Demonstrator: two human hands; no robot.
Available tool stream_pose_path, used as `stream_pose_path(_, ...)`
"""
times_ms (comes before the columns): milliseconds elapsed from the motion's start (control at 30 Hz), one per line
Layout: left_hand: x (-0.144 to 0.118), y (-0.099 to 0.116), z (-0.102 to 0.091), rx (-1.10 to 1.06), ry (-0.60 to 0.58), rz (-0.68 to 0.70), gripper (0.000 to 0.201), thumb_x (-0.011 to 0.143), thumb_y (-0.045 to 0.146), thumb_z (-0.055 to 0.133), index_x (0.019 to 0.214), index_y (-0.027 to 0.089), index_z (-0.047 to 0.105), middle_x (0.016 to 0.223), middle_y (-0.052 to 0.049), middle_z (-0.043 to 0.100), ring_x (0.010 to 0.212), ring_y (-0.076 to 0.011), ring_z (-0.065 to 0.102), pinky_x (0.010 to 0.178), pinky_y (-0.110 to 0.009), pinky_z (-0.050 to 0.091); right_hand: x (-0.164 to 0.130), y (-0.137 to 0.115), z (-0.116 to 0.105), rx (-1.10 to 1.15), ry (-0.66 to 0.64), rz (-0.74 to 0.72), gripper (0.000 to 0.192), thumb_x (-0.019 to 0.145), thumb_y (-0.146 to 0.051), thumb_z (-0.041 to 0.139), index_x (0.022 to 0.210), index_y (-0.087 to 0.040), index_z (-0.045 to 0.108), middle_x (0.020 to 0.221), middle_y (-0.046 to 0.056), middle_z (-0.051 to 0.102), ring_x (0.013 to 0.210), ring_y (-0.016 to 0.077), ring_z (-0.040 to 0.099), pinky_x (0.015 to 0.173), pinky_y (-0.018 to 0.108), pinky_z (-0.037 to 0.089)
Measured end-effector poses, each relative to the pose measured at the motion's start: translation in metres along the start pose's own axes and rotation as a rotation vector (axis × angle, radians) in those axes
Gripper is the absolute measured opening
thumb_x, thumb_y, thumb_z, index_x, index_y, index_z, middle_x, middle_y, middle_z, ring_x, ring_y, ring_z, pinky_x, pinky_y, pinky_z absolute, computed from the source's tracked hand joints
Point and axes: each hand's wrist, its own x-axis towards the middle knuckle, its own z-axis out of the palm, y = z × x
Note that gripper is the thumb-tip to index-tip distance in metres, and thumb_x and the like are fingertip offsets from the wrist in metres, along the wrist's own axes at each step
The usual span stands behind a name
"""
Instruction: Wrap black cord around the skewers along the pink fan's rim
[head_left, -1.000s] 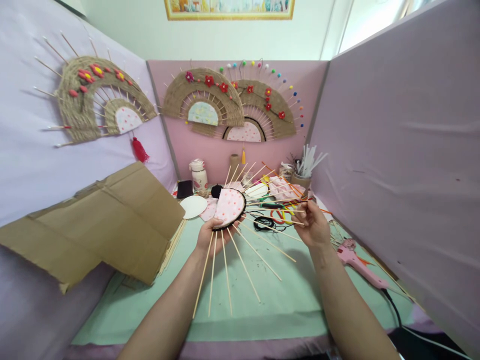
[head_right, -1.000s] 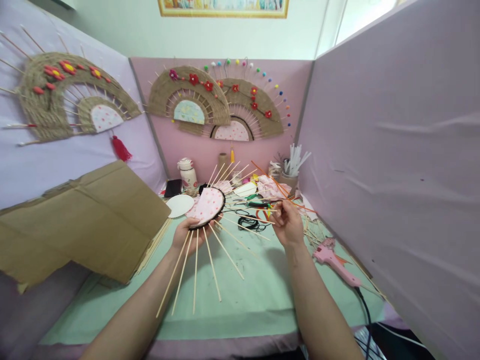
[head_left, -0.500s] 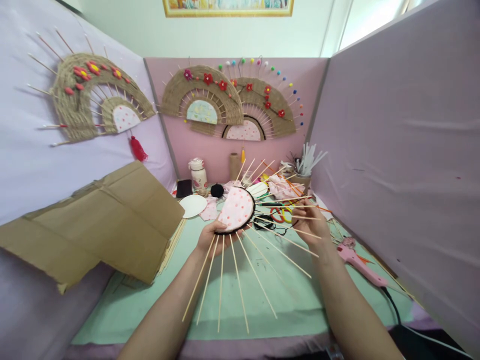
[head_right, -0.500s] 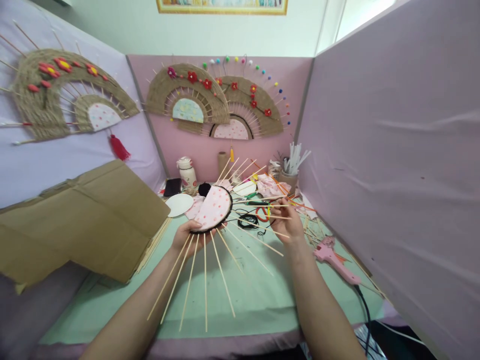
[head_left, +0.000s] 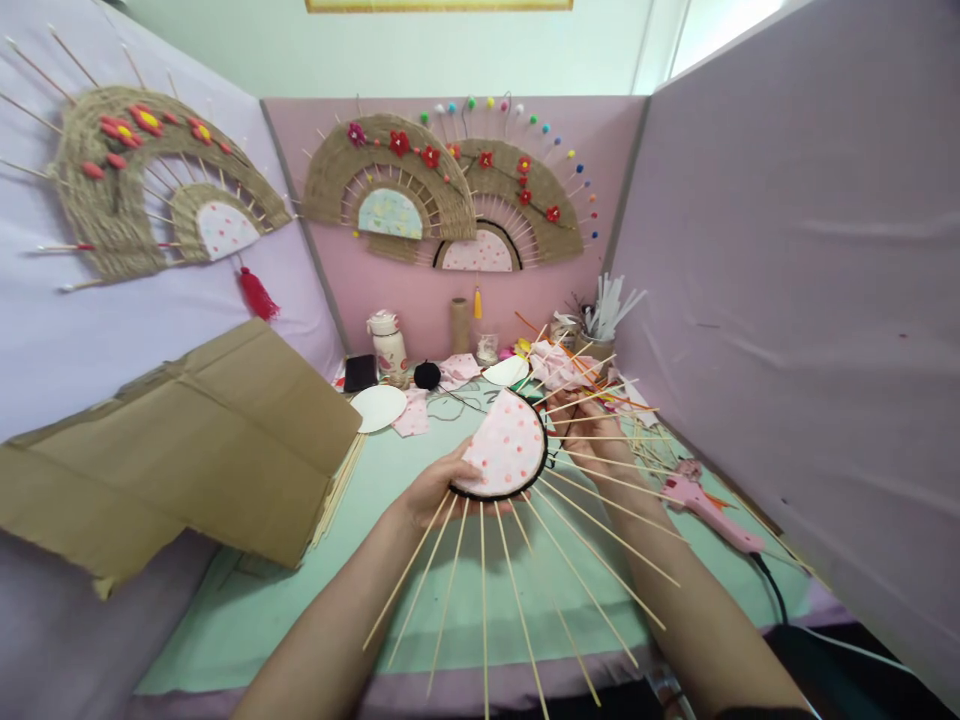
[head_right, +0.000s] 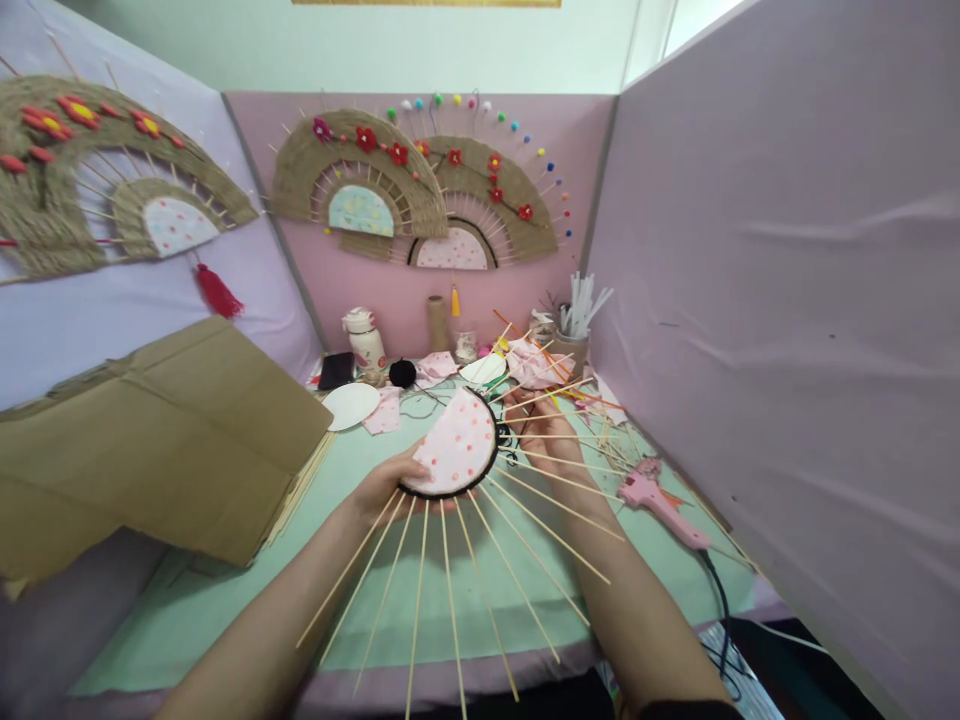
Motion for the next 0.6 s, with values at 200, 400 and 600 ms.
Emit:
stream_pose_path(200,0.008,-0.007,-0.010,0.408,0.331,0.056,0.055,0.074,0.032,0.060,0.126,0.026,0.045,0.096,-0.005,0.064,0.067,-0.0133,0.057,0.056,-0.023,0.042,0.005,0.002,-0.007,-0.048,0.078,0.080,0.006,0.069,-0.017,0.061,0.072,-0.020,0.057,0.077,0.002,0.069,0.073,0.0125,0.066,0.066,0.023,0.055)
stream_pose_path(400,0.008,-0.001,-0.005,0.895,0.332,0.182,0.032,0.070,0.040,0.062,0.090,0.016,0.065,0.075,-0.003,0.058,0.066,-0.0135,0.048,0.059,-0.024,0.036,0.003,0.006,-0.006,-0.071,0.052,0.173,0.004,0.071,-0.017,0.061,0.073,-0.019,0.057,0.077,0.002,0.070,0.078,0.0121,0.066,0.065,0.021,0.054)
stream_pose_path(600,0.024,-0.007,0.000,0.710,0.445,0.318,0.026,0.069,0.039,0.064,0.078,0.014,0.060,0.082,-0.004,0.059,0.071,-0.0142,0.052,0.061,-0.023,0.038,-0.003,0.011,0.003,-0.080,0.031,0.201,0.004,0.072,-0.017,0.061,0.075,-0.017,0.059,0.080,0.004,0.070,0.077,0.0128,0.066,0.067,0.023,0.054)
